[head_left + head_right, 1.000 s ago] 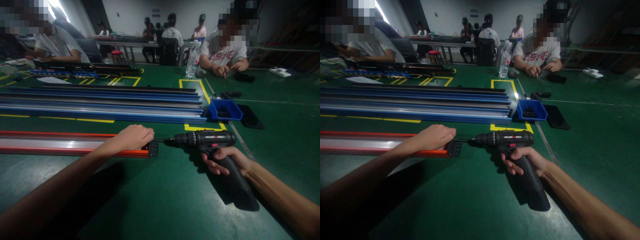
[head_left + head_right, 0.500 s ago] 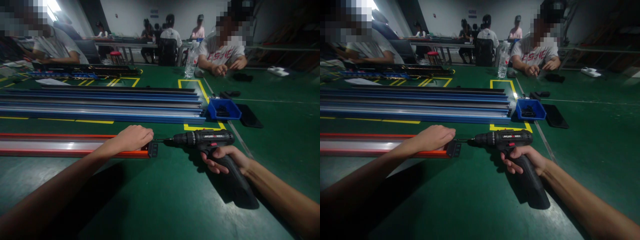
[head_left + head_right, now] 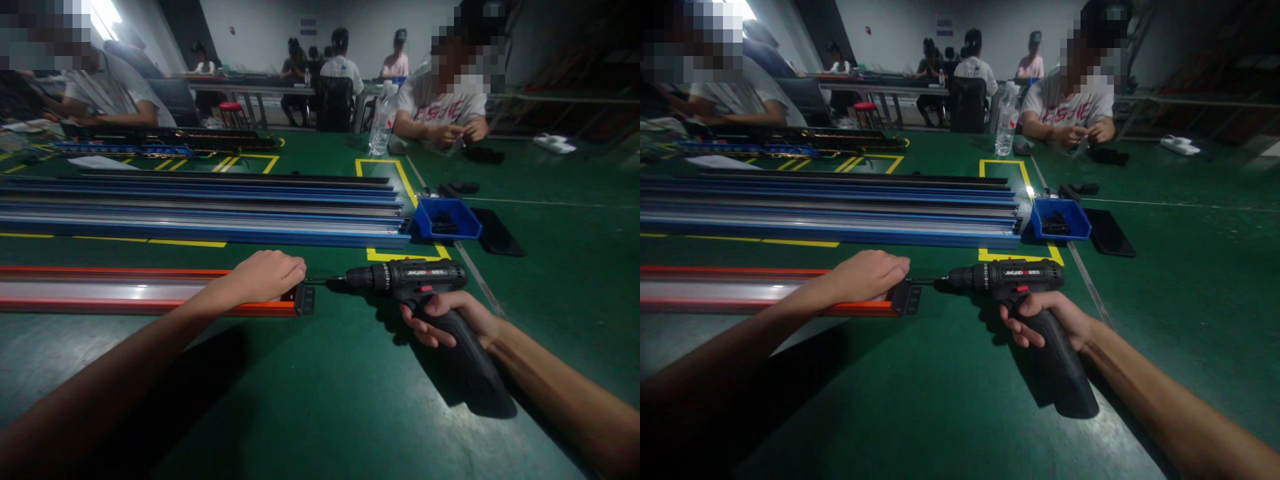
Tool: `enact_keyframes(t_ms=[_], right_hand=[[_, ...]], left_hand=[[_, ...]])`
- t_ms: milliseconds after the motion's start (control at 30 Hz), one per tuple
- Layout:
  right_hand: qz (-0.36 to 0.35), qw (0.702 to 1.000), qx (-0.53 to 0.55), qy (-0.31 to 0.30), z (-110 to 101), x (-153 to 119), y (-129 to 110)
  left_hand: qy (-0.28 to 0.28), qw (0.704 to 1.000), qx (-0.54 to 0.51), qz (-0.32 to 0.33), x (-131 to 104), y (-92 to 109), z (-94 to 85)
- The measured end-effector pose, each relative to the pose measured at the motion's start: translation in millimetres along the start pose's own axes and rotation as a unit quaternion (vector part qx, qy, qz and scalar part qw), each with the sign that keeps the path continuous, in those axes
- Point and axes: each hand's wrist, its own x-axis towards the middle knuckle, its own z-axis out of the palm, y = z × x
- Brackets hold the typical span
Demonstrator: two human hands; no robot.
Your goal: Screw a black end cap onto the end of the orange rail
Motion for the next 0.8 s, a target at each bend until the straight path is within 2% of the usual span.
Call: enact_keyframes(t_ms=[467, 800], right_hand=[[-0.002, 1.000, -0.004, 0.001, -1.2, 0.2, 0.2], [-0.009, 1.000, -0.002, -0.002, -1.0, 1.3, 0.6]], left_hand=[[-0.019, 0.999, 0.045, 0.014, 0.7, 0.5, -1.7], [-0.018, 1.000, 0.026, -0.003, -0.1, 0.5, -2.5]])
